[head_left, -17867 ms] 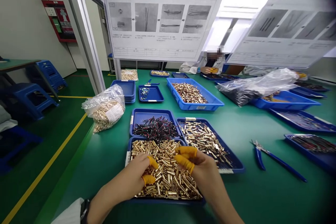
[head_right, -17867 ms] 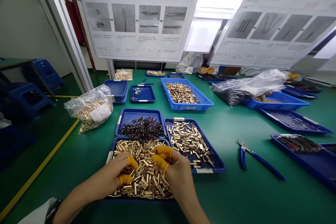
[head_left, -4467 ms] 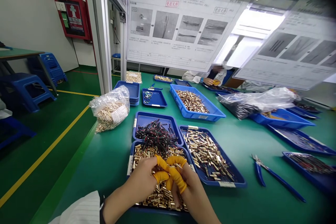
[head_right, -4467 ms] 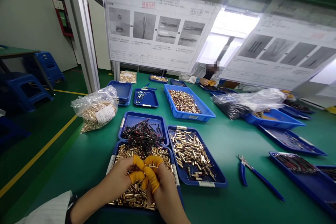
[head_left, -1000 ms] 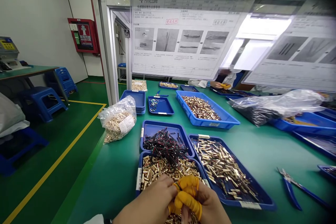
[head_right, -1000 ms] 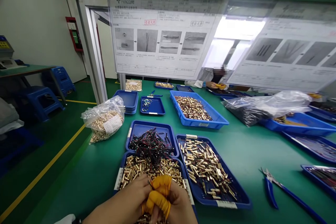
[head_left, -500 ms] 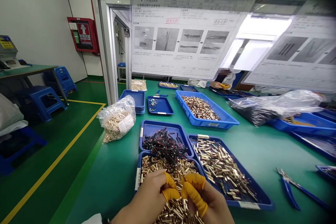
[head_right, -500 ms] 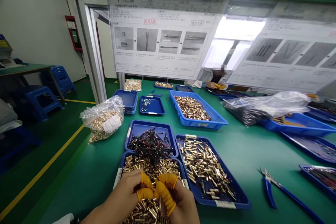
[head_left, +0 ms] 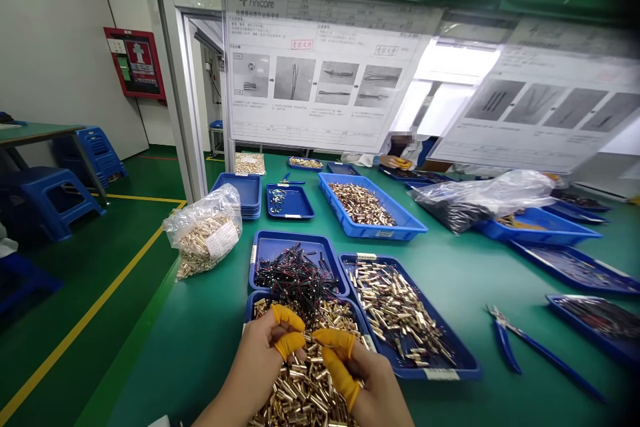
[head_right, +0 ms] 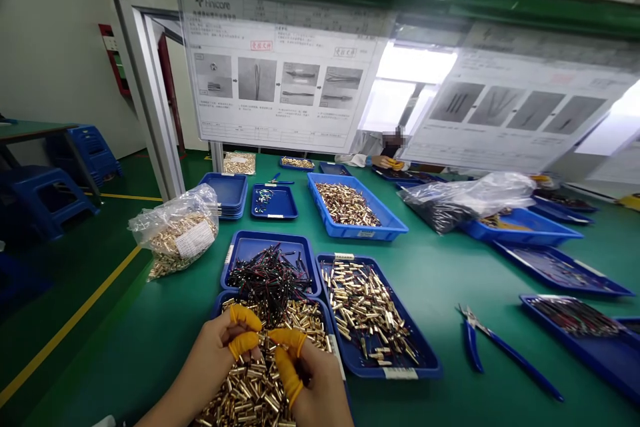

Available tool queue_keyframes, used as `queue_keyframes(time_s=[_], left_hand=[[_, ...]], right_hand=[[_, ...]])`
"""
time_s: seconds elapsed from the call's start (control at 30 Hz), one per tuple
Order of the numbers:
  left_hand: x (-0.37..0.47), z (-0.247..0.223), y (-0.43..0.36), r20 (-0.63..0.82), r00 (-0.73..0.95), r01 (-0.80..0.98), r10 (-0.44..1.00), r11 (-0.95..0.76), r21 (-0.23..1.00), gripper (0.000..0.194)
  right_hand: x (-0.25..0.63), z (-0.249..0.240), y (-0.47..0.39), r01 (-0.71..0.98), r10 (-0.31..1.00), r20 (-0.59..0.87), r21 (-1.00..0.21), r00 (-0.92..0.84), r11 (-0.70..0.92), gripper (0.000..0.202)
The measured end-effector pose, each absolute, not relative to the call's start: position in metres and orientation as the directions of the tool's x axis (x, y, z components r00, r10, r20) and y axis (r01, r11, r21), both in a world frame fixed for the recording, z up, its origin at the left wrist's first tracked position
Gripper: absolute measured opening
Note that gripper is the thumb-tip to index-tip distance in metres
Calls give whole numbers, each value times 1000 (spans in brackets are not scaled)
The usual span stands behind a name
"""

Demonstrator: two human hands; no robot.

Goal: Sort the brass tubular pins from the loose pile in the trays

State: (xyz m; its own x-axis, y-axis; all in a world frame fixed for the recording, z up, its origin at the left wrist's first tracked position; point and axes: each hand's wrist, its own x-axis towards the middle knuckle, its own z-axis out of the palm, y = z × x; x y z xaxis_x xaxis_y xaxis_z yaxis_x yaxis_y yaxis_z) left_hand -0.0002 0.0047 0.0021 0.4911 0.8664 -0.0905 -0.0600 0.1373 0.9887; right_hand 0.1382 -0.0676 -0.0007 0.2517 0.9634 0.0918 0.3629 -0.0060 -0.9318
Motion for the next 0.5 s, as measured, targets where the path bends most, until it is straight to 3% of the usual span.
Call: queue_keyframes(time_s=[0.2,0.37,0.5], left_hand=[[-1,0,5,-61,500,-35,864,90,995,8],[-3,-1,1,103,538,55,837,-156,986,12],[-4,1,-2,91,631,166,770,-249,954,11]], right_hand=[[134,8,-67,383,967,112,-924,229,16,27],[137,5,-68,255,986,34,-967,162,-9,30],[137,-9,-68,195,983,57,-980,177,22,29]])
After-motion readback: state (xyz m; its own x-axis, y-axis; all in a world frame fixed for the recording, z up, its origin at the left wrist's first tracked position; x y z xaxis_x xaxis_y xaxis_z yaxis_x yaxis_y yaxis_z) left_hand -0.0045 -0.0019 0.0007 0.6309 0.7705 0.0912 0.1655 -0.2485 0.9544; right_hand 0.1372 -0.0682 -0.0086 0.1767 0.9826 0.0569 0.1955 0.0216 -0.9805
